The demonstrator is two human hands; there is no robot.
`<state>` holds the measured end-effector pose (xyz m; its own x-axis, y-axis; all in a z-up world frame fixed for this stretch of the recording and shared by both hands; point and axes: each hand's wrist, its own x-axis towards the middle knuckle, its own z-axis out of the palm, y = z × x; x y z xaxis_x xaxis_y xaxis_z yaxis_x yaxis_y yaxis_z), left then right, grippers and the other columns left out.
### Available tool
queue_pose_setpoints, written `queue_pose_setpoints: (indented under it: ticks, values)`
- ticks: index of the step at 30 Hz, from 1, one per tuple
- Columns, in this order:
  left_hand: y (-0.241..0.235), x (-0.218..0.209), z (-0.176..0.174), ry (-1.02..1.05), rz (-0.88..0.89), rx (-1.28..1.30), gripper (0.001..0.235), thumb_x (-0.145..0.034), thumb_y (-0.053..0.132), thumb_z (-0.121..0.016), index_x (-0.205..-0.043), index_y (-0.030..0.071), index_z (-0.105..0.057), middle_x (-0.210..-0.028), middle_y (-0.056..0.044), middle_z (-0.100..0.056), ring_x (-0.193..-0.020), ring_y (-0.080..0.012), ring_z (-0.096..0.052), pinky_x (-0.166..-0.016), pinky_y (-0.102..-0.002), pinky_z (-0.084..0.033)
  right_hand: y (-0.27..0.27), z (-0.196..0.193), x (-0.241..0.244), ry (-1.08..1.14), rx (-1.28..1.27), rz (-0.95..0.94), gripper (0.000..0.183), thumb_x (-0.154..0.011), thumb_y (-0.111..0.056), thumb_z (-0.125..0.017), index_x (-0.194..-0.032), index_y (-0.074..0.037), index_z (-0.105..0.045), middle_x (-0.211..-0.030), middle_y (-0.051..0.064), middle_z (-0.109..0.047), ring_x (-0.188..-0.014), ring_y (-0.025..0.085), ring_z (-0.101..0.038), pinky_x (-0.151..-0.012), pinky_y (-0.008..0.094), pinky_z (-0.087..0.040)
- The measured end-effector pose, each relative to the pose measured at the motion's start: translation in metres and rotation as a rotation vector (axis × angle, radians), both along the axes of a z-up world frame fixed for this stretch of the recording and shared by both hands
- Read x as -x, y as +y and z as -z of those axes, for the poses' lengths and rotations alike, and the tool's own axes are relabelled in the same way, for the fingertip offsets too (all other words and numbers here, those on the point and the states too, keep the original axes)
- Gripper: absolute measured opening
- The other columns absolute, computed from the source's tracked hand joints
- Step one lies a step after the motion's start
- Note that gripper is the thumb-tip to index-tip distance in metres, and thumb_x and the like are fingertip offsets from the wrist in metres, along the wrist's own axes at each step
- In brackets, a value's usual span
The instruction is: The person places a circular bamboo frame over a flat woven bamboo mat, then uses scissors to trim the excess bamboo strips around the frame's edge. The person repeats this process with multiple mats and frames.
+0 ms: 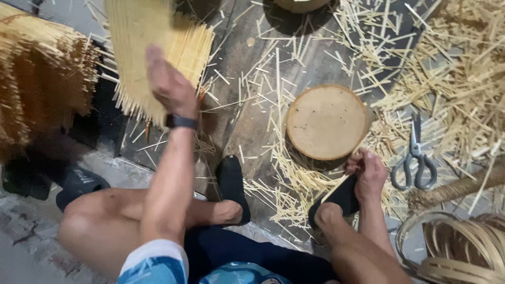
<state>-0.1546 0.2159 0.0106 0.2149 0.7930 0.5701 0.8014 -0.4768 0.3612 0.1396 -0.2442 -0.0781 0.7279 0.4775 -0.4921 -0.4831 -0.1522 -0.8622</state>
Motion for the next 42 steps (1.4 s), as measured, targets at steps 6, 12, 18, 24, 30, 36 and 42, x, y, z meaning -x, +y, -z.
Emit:
queue_pose_setpoints:
  ticks: [6, 12, 18, 24, 30, 36, 42]
  values:
    - [-0.197, -0.103, 0.007, 0.434, 0.933, 0.222, 0.08, -0.076, -0.013, -0.057, -0.152, 0.003, -0.041, -0.161, -0.019, -0.037, -0.153, -0.0324, -0.031, -0.13, -0.047, -0.023, -0.001, -0.02, -0.039, 0.353, -0.603, 0.035, 0.062, -0.097, -0.054, -0.052, -0.126, 0.0, -0.062, -0.105, 0.009, -0.071, -0.097, 0.02, -0.069, -0.085, 0.034, -0.06]
    - [-0.244, -0.115, 0.012, 0.362, 1.381, 0.405, 0.07, -0.082, 0.001, -0.066, -0.149, 0.007, -0.046, -0.157, -0.015, -0.049, -0.15, -0.031, -0.039, -0.125, -0.05, -0.032, 0.023, -0.023, -0.047, 0.069, 0.012, -0.086, 0.038, -0.087, -0.006, -0.076, -0.122, 0.001, -0.065, -0.109, 0.009, -0.073, -0.093, 0.018, -0.071, -0.085, 0.032, -0.06]
    - [-0.197, -0.14, -0.008, -0.2, 0.189, 1.704, 0.054, -0.102, 0.039, -0.054, -0.137, -0.003, -0.056, -0.128, -0.027, -0.064, -0.118, -0.0454, -0.062, -0.104, -0.059, -0.051, 0.036, -0.031, -0.042, 0.119, -0.088, -0.001, 0.036, -0.085, 0.001, -0.076, -0.119, 0.001, -0.067, -0.108, 0.009, -0.075, -0.091, 0.015, -0.072, -0.083, 0.03, -0.061]
    - [-0.144, -0.158, 0.01, 0.285, 0.517, 0.591, 0.099, -0.066, 0.038, -0.094, -0.145, 0.003, -0.046, -0.144, -0.022, -0.05, -0.136, -0.0382, -0.043, -0.116, -0.056, -0.031, 0.03, -0.033, -0.044, 0.035, 0.127, -0.039, 0.031, -0.087, 0.0, -0.078, -0.116, 0.002, -0.069, -0.098, 0.009, -0.073, -0.077, 0.013, -0.066, -0.068, 0.028, -0.055]
    - [-0.185, -0.184, 0.015, 0.673, 1.225, 0.615, 0.11, -0.053, 0.035, -0.095, -0.15, 0.017, -0.046, -0.166, -0.02, -0.026, -0.153, -0.0422, -0.015, -0.119, -0.06, -0.011, 0.023, -0.025, -0.051, 0.085, 0.141, -0.077, 0.029, -0.091, 0.001, -0.079, -0.119, 0.004, -0.068, -0.085, 0.007, -0.06, -0.064, 0.013, -0.048, -0.053, 0.029, -0.037]
    - [-0.198, -0.181, 0.012, 0.764, 1.208, 0.635, 0.089, -0.06, 0.022, -0.084, -0.145, 0.027, -0.058, -0.167, -0.011, -0.025, -0.156, -0.0369, -0.012, -0.125, -0.057, -0.013, 0.024, -0.029, -0.046, 0.091, -0.02, -0.012, 0.034, -0.087, 0.002, -0.077, -0.119, 0.001, -0.067, -0.1, 0.005, -0.073, -0.08, 0.01, -0.068, -0.07, 0.024, -0.056]
    - [-0.196, -0.176, 0.03, 0.729, 1.219, 0.55, 0.093, -0.061, 0.028, -0.088, -0.148, 0.031, -0.057, -0.17, -0.01, -0.023, -0.157, -0.0382, -0.011, -0.125, -0.059, -0.013, 0.027, -0.036, -0.038, 0.044, -0.088, -0.006, 0.038, -0.088, 0.001, -0.077, -0.125, 0.007, -0.066, -0.109, 0.009, -0.076, -0.093, 0.017, -0.073, -0.085, 0.029, -0.062]
